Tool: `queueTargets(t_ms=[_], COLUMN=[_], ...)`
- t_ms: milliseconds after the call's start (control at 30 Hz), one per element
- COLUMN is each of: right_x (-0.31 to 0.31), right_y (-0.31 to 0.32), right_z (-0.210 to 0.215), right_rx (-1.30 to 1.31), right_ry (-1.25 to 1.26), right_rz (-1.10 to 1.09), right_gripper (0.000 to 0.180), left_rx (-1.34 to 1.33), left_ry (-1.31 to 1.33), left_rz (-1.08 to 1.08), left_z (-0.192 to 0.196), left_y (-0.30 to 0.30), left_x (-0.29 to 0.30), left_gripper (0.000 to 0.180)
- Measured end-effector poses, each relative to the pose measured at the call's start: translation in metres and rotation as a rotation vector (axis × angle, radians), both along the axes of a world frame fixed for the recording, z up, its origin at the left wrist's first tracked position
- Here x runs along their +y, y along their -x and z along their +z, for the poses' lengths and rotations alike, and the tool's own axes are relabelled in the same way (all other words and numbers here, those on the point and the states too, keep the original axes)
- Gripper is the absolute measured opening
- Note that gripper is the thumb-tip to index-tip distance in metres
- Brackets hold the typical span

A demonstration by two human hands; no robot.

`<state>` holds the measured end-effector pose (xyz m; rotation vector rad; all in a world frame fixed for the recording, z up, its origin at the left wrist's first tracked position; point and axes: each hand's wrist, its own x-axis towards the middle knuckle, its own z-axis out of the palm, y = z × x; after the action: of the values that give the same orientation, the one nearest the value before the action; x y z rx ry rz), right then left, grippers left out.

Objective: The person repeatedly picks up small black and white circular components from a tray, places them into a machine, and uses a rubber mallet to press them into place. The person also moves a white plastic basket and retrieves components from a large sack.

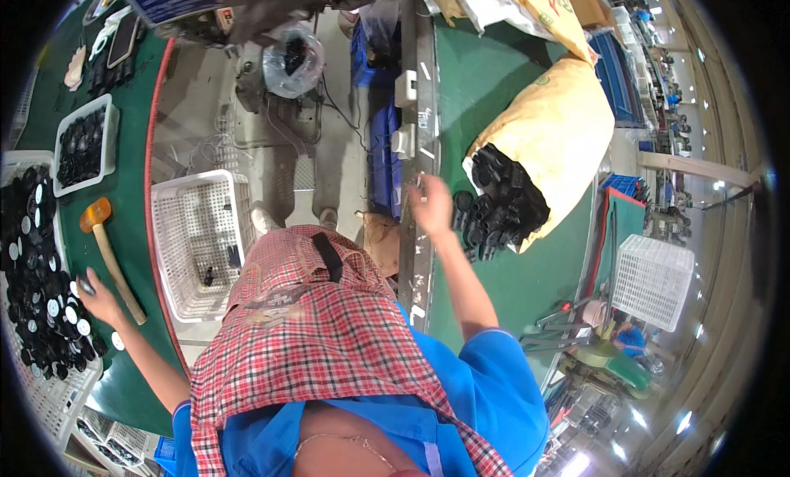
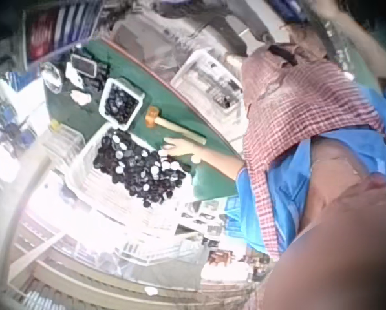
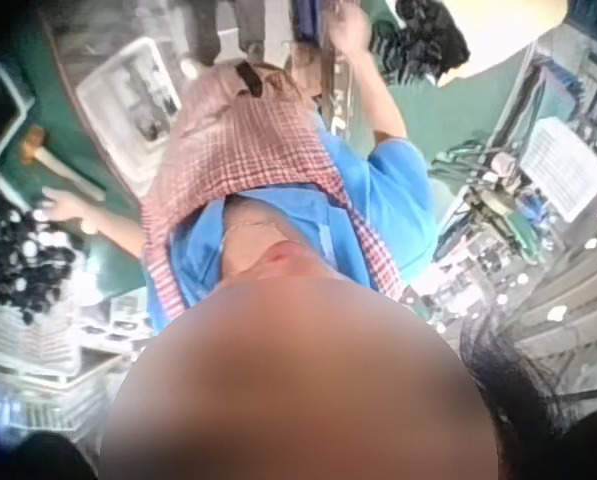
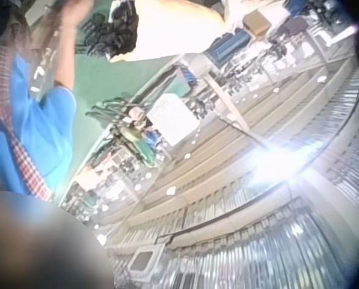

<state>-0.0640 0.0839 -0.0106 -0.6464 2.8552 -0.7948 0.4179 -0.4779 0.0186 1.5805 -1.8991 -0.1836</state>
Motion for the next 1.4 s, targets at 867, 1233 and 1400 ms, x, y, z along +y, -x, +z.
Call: queueTargets(t_ms=[867,1233,1400], right_x=[-0.247,-0.341,-0.372], right_y=[-0.071,-0.135,-0.189], right_z=[0.098,0.116,0.108], right_rx=[-1.074,-1.387,-1.178], right_ry=[0.788,0.654,0.801], right_rz=[0.550,0.754,0.550], right_gripper=[0.026,0.049,0.038], left_rx=[1.065,0.984,0.491], left_ry=[-1.012,-0.836,-0.412], left_rz=[-0.826,-0.523,-0.489], left_z=[0.093,0.103,0.103], left_y=[0.231,0.136,0.146], left_x=[0.259,0.168,0.143], left_gripper=[0.056,0.039,0.029])
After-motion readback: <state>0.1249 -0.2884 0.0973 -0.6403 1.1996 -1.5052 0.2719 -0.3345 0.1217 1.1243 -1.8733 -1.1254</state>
